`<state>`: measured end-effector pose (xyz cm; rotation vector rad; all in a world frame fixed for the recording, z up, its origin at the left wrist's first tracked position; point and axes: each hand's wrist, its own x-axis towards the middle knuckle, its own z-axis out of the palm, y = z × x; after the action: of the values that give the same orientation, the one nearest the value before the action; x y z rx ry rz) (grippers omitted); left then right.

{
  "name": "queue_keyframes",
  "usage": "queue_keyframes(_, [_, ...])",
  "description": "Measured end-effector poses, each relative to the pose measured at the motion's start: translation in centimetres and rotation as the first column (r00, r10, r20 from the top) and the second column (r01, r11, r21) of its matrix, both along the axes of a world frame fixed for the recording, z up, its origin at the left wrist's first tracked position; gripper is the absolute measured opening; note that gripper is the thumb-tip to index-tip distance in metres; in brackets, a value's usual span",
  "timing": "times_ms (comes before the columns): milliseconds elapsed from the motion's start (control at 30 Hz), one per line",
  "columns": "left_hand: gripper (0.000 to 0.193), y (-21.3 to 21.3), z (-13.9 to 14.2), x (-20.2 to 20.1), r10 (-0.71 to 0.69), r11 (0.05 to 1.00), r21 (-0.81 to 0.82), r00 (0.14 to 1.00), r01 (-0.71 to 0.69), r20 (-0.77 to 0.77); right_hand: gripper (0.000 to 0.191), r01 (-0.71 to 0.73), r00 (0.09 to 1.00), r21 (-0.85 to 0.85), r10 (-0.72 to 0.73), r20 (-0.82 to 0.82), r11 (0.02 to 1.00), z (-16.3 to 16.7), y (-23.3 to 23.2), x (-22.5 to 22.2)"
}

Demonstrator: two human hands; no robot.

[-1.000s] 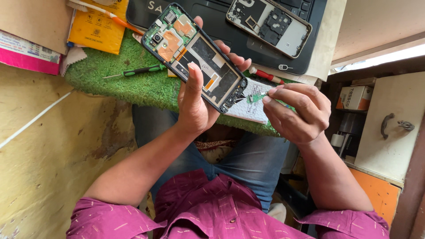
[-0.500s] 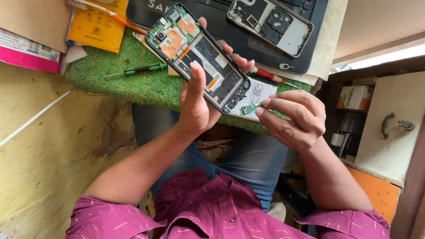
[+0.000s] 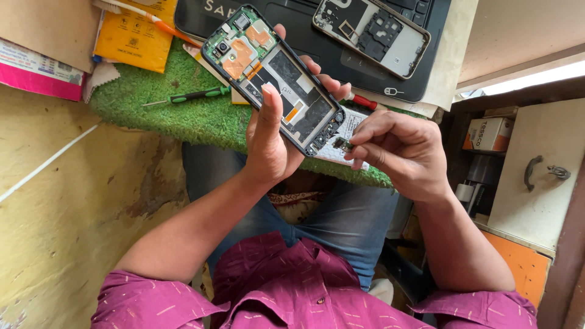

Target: The person disassembles a smartphone, removes the battery, and manipulates internal components including a small circuit board. They then reinsert the battery and reassemble the phone, testing the device by pressing buttons and checking the screen.

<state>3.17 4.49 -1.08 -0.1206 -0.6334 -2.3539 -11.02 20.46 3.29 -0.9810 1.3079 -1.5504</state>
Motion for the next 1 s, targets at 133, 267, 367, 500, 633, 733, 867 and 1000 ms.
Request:
queue_keyframes(133, [0.089, -0.1, 0.0, 0.0, 0.004, 1.0, -0.004, 1.0, -0.004, -0.002, 0.012, -0.018, 0.985, 0.003, 0.017, 0.174, 1.0, -0.3, -0.2, -0.1])
queue_keyframes(267, [0.088, 0.0, 0.1, 0.1, 0.018, 1.0, -0.02, 1.0, -0.017, 0.012, 0.019, 0.043, 0.979, 0.073, -0.057, 0.198, 0.996, -0.7, -0.4, 0.0])
queue_keyframes(367, [0.088, -0.1, 0.2, 0.2, 0.024, 0.999, -0.033, 0.999, -0.023, 0.025, 0.023, 0.069, 0.978, 0.089, -0.085, 0.19, 0.994, -0.9, -0.4, 0.0])
queue_keyframes(500, [0.088, -0.1, 0.2, 0.2, 0.022, 0.999, -0.036, 0.999, -0.021, 0.023, 0.021, 0.077, 0.976, 0.086, -0.092, 0.196, 0.993, -1.1, -0.4, 0.2])
queue_keyframes(633, [0.089, -0.1, 0.1, 0.2, 0.012, 1.0, -0.017, 1.0, -0.011, 0.015, 0.015, 0.094, 0.974, 0.014, -0.095, 0.207, 0.995, -1.2, -0.5, 0.0])
queue_keyframes(733, [0.089, -0.1, 0.1, 0.2, 0.011, 1.0, -0.021, 1.0, -0.011, 0.009, 0.009, 0.11, 0.923, -0.127, -0.054, 0.382, 0.986, -1.4, -0.7, -0.5])
queue_keyframes(867, [0.089, 0.0, 0.1, 0.2, 0.005, 1.0, -0.02, 1.0, -0.005, 0.004, 0.005, 0.113, 0.915, -0.121, -0.056, 0.399, 0.986, -1.9, -0.6, -0.7])
queue_keyframes(1000, [0.09, -0.1, 0.0, 0.1, -0.01, 1.0, -0.013, 1.0, 0.01, 0.006, 0.005, 0.079, 0.946, -0.196, -0.012, 0.324, 0.977, -2.2, -0.4, -0.5])
